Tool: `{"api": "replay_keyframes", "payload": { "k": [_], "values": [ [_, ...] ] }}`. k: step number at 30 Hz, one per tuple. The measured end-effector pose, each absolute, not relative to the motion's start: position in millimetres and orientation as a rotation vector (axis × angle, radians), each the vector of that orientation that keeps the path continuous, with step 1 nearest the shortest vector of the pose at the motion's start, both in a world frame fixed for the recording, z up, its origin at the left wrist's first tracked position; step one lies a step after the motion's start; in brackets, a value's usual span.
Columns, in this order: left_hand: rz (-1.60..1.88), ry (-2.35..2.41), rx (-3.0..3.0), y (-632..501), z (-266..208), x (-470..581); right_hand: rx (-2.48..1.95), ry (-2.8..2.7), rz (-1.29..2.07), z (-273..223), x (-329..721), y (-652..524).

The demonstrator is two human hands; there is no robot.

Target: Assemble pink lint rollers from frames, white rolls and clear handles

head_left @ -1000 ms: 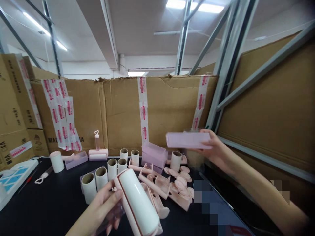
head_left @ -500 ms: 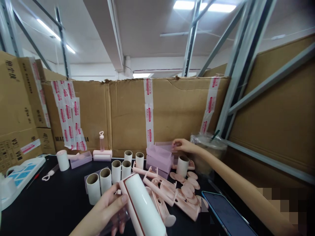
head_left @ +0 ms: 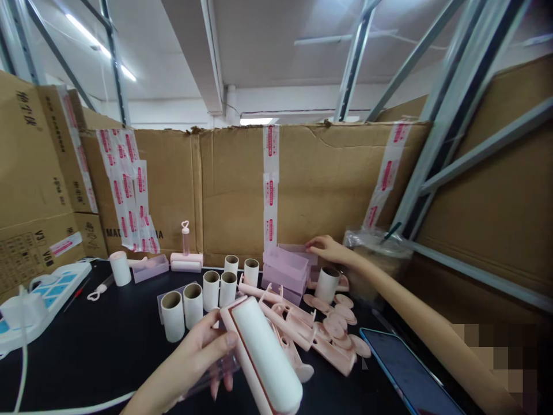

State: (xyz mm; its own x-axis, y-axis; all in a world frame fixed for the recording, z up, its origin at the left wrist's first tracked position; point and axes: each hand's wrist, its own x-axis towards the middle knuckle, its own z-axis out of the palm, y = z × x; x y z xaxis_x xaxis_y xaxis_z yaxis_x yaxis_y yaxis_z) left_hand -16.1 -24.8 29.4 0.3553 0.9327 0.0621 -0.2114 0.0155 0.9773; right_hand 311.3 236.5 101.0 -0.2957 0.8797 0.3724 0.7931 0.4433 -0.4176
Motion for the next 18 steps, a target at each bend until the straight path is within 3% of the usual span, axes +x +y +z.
{"api": "replay_keyframes", "payload": {
  "k": [6,12,18],
  "values": [
    [1.242,0.754,1.001,-36.9,41.9,-9.3,-1.159,-2.056,0.293,102.0,288.2,137.1],
    [1.243,0.666,0.926,-49.7,51.0,-2.7,-0.665,-1.790,1.301,48.2,223.5,16.0],
    [1.187,0.869,1.126,-36.9,43.7,-11.9,-0.689,-1.457,1.504,19.9,207.0,5.8]
  ]
}}
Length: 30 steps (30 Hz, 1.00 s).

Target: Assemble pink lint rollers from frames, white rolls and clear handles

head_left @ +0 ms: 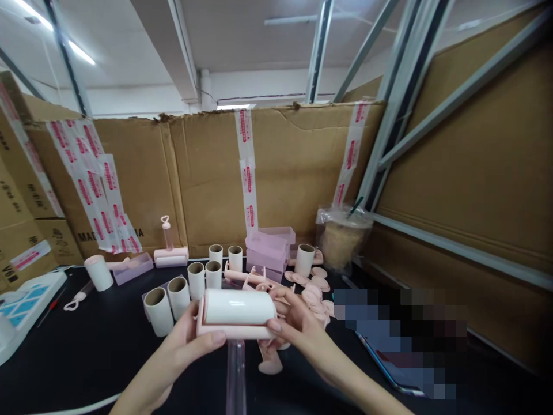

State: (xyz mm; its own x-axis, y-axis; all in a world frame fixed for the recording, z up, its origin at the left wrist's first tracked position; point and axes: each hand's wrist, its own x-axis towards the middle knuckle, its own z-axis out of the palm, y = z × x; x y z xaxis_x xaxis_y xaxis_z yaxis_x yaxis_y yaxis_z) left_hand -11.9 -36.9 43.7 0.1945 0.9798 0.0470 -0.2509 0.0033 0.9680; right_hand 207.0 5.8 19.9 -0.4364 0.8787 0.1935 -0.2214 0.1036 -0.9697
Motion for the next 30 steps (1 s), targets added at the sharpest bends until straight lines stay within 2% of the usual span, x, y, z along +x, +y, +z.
{"api": "replay_keyframes", "payload": {
  "k": [3,5,11,18,25,30],
  "values": [
    [1.341,1.129,1.385,-28.1,38.1,-18.7,-0.690,-1.464,1.554,12.6,210.1,7.8],
    [1.320,1.291,1.593,-27.8,37.5,-20.1,-0.711,-1.514,1.582,7.0,207.6,5.2],
    [0.610,1.421,1.930,-39.6,42.8,-7.5,-0.775,-1.791,1.567,1.2,194.9,-2.8],
    [0.311,1.353,2.163,-45.1,43.7,-4.6,-0.906,-2.303,1.165,34.3,200.0,-8.6],
    [0.290,1.298,2.261,-56.7,48.9,1.2,-0.825,-2.294,1.341,43.6,199.5,-18.7],
    [0.322,1.265,2.316,-54.4,47.0,2.7,-0.791,-2.380,1.254,49.9,206.0,-17.7]
  ]
}}
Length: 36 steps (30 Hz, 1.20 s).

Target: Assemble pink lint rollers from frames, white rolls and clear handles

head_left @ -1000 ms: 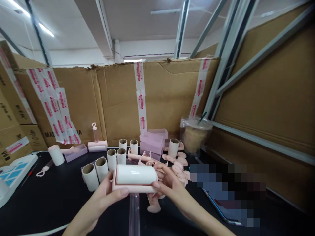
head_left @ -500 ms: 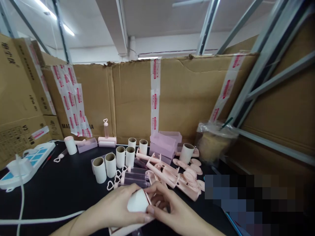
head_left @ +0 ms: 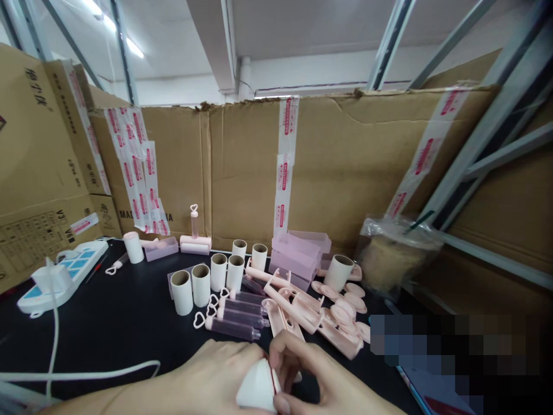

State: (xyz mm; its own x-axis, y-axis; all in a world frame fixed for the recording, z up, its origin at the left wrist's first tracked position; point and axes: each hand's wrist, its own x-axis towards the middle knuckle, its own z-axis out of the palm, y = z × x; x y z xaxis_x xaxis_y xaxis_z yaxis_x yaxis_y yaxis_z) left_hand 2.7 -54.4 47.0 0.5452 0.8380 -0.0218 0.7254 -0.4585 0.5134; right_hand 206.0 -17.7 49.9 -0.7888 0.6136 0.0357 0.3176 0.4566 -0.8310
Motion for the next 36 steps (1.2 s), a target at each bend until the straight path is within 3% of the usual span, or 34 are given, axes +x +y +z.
{"api": "replay_keyframes", "payload": {
  "k": [7,19,27,36],
  "values": [
    [0.427,1.172,2.222,-53.6,39.3,11.1,-0.900,-2.463,1.081,39.9,198.9,-17.0],
    [0.222,1.287,2.392,-50.0,34.8,20.5,-0.943,-2.535,0.982,44.4,187.5,-21.9],
    [0.470,1.270,2.448,-44.7,31.2,24.3,-0.948,-2.671,0.808,54.3,183.8,-16.4],
    [0.397,1.291,2.425,-40.7,24.9,21.5,-0.964,-2.677,0.715,47.3,181.5,-14.9]
  ]
}}
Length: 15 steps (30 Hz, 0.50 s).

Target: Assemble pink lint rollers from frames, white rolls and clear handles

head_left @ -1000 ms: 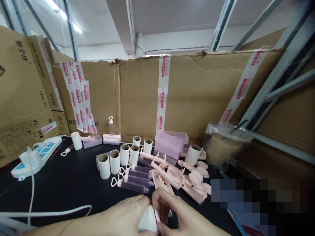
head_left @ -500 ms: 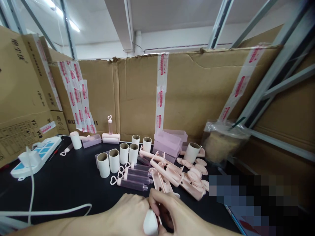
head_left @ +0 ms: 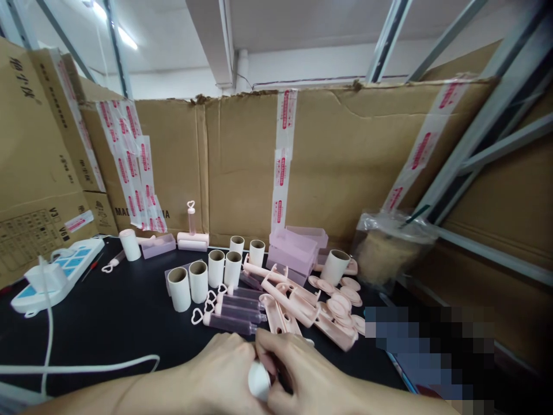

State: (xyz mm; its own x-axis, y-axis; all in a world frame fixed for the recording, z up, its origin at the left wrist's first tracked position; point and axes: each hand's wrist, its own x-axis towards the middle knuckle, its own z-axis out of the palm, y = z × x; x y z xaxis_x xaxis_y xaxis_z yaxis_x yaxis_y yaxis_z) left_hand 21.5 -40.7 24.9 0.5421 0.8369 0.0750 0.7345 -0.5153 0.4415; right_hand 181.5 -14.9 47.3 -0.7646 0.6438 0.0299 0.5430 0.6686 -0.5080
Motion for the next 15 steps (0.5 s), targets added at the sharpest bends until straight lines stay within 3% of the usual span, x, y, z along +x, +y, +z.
{"api": "replay_keyframes", "payload": {
  "k": [3,9,15],
  "values": [
    [0.410,1.298,2.425,-38.4,27.9,16.7,-0.976,-2.617,0.801,46.4,183.5,-10.0],
    [0.522,1.296,2.369,-28.1,40.5,15.0,-1.103,-2.339,1.465,49.3,187.1,6.4],
    [0.725,1.306,2.277,-18.4,47.6,15.9,-0.941,-2.241,1.485,49.6,195.5,23.6]
  ]
}}
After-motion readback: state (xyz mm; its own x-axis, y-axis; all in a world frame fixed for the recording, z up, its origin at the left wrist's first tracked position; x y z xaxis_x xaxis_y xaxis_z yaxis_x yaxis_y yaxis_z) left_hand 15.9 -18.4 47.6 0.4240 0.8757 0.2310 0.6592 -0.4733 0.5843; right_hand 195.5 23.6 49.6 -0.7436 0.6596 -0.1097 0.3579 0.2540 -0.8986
